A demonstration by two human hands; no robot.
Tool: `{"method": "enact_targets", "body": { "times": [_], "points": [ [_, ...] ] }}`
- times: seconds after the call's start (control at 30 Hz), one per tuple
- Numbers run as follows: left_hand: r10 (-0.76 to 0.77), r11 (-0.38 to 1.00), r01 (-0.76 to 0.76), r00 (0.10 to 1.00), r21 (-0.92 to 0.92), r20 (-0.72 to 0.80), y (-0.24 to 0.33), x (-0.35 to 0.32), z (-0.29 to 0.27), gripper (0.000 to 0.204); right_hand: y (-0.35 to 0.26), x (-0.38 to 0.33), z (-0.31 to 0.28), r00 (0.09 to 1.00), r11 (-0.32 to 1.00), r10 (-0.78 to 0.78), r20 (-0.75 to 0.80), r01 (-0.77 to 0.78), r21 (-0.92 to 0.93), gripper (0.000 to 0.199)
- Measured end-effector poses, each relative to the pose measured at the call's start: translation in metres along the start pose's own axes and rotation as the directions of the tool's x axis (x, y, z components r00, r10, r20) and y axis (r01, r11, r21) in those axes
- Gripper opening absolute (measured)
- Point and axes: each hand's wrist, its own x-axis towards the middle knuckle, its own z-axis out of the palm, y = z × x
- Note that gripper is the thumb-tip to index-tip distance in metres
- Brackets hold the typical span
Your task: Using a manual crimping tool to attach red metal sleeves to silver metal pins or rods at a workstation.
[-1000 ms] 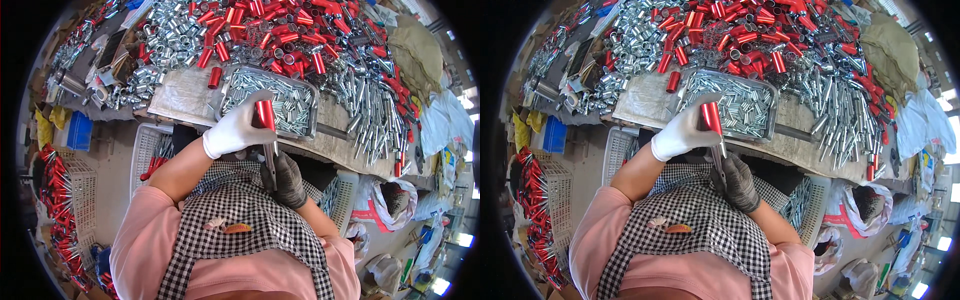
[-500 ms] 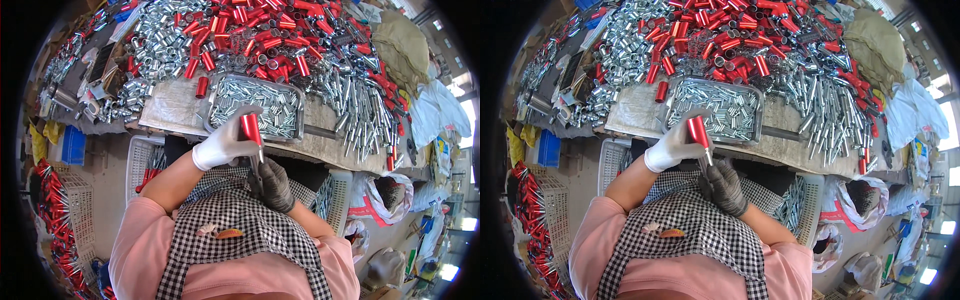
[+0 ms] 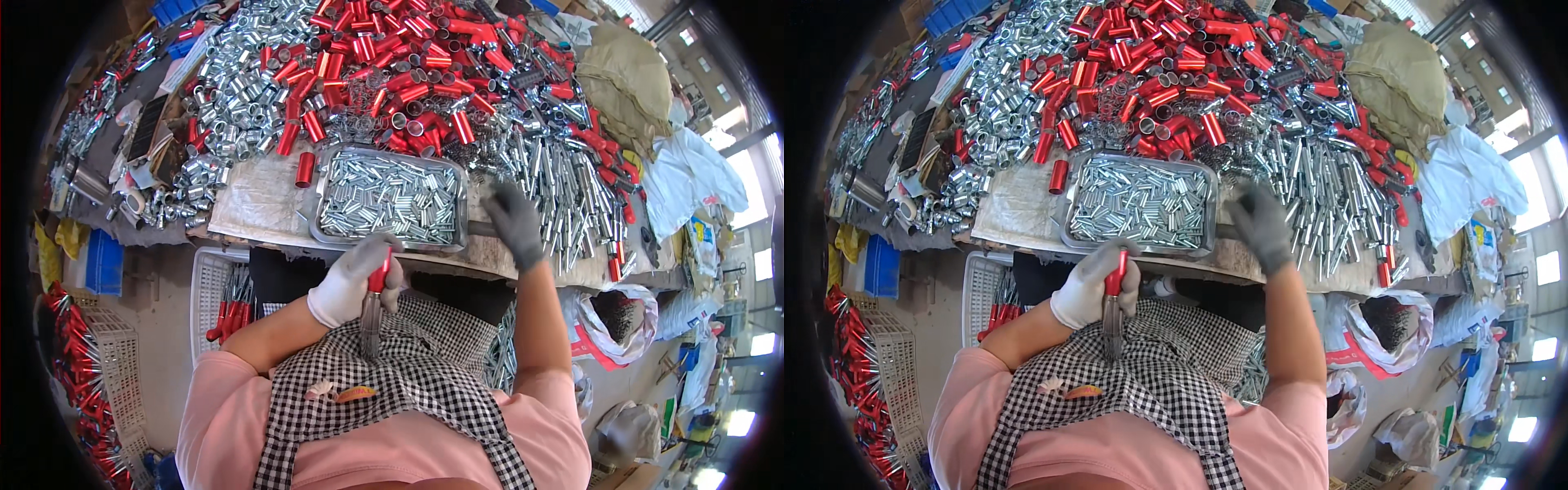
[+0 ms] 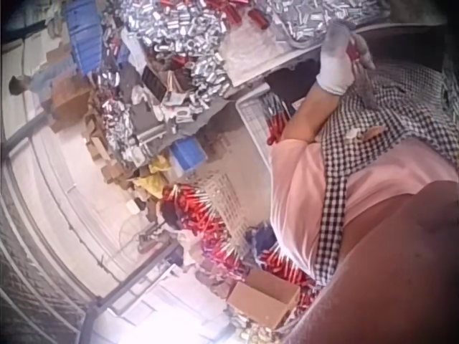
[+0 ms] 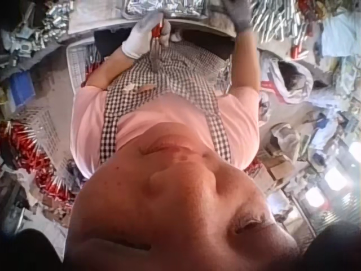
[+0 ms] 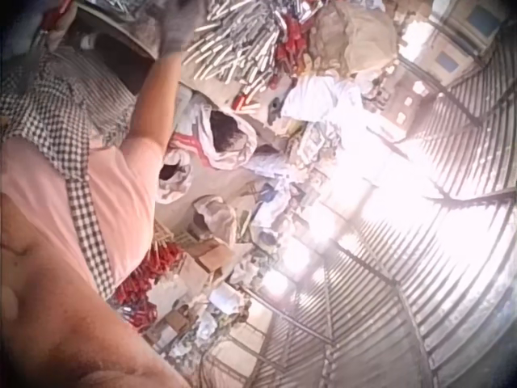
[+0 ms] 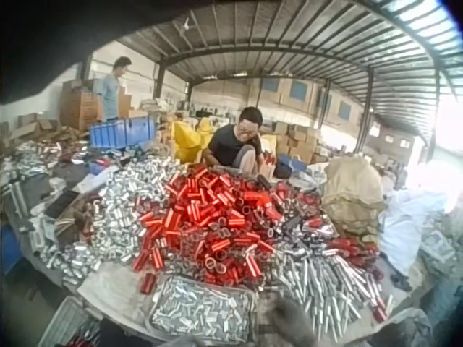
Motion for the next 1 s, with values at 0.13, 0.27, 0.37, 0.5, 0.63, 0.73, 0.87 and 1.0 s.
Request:
{"method": "enact_targets", "body": {
  "times": [0.13, 0.27, 0.37, 0.5, 0.63, 0.73, 0.87, 1.0],
  "points": [
    [-0.124, 0.992, 0.127, 0.976, -0.006, 0.176, -0.008, -0.001, 0.002, 0.048, 0.029, 0.068, 0.008, 0.995, 0.743, -0.064, -0.079, -0.005, -0.669, 0.049],
    [-0.248, 0.968, 0.239, 0.956, 0.077, 0.155, -0.006, -0.011, 0.006, 0.039, 0.034, 0.081, 0.017, 0.989, 0.743, -0.120, -0.088, 0.031, -0.668, 0.043],
    [-0.212, 0.962, 0.179, 0.966, 0.208, 0.147, -0.002, -0.012, 0.007, 0.027, 0.050, 0.082, 0.000, 0.964, 0.850, -0.208, -0.164, 0.095, -0.518, 0.031],
    [0.045, 0.707, -0.052, 0.999, 0.705, 0.028, 0.014, 0.006, 0.002, 0.025, -0.003, 0.028, -0.023, 0.987, 0.881, -0.153, -0.047, 0.158, 0.445, 0.034],
    [0.130, 0.493, -0.142, 0.988, 0.858, 0.089, 0.030, 0.022, 0.004, 0.026, -0.056, -0.024, -0.026, 0.602, 0.514, -0.750, 0.275, 0.792, -0.331, 0.029],
    [0.372, -0.027, -0.466, 0.816, 0.884, 0.442, 0.024, 0.031, 0.000, 0.030, -0.090, -0.062, -0.012, 0.668, 0.759, -0.621, 0.411, 0.642, 0.103, 0.029],
    [0.234, 0.116, -0.262, 0.945, 0.958, 0.230, 0.035, 0.032, 0.007, 0.028, -0.076, -0.054, -0.012, 0.688, 0.746, -0.635, 0.352, 0.664, 0.049, 0.020],
    [0.250, 0.132, -0.238, 0.947, 0.962, 0.200, 0.031, 0.032, 0.001, 0.028, -0.086, -0.047, -0.036, 0.862, 0.835, -0.504, 0.050, 0.472, 0.281, 0.015]
  ]
}}
